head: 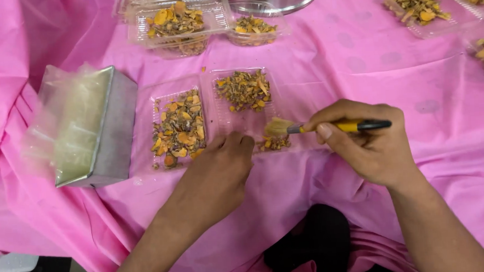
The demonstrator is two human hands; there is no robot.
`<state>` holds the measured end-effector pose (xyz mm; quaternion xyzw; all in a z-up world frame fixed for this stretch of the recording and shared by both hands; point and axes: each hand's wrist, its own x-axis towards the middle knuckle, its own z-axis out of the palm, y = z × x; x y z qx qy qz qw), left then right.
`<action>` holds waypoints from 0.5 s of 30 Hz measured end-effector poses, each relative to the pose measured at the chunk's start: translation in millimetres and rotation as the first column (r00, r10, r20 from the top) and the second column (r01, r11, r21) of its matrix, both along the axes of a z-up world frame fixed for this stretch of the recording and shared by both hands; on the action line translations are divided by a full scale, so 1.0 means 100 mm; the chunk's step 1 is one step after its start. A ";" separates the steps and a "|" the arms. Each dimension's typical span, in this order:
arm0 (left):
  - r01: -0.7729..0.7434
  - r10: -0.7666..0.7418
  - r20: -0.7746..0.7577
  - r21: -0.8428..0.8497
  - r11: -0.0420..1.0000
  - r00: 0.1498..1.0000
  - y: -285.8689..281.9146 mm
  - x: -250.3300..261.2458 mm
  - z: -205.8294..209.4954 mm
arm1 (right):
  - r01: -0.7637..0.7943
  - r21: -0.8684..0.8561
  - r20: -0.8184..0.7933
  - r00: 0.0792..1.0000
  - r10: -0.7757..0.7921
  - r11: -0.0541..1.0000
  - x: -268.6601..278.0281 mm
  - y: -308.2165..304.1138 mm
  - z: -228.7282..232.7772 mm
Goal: Sorting and cleaning dried tea leaves in plastic containers using a brush, then manually transferring them into a plastic bag.
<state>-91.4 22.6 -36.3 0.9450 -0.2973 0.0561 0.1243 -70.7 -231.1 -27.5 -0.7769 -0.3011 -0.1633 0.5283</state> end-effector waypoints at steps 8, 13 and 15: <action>0.036 -0.041 0.168 0.036 0.999 0.985 0.13 0.01 -0.23 | -0.390 -0.045 -0.208 0.904 0.373 0.920 0.39 0.12 0.14; 0.070 -0.095 0.166 0.152 0.986 0.981 0.13 0.02 -0.28 | -0.287 0.084 -0.223 0.928 0.298 0.954 0.51 0.00 0.16; 0.030 -0.032 0.053 0.038 0.999 0.998 0.14 0.02 -0.26 | -0.317 0.167 -0.169 0.923 0.344 0.933 0.56 0.06 0.09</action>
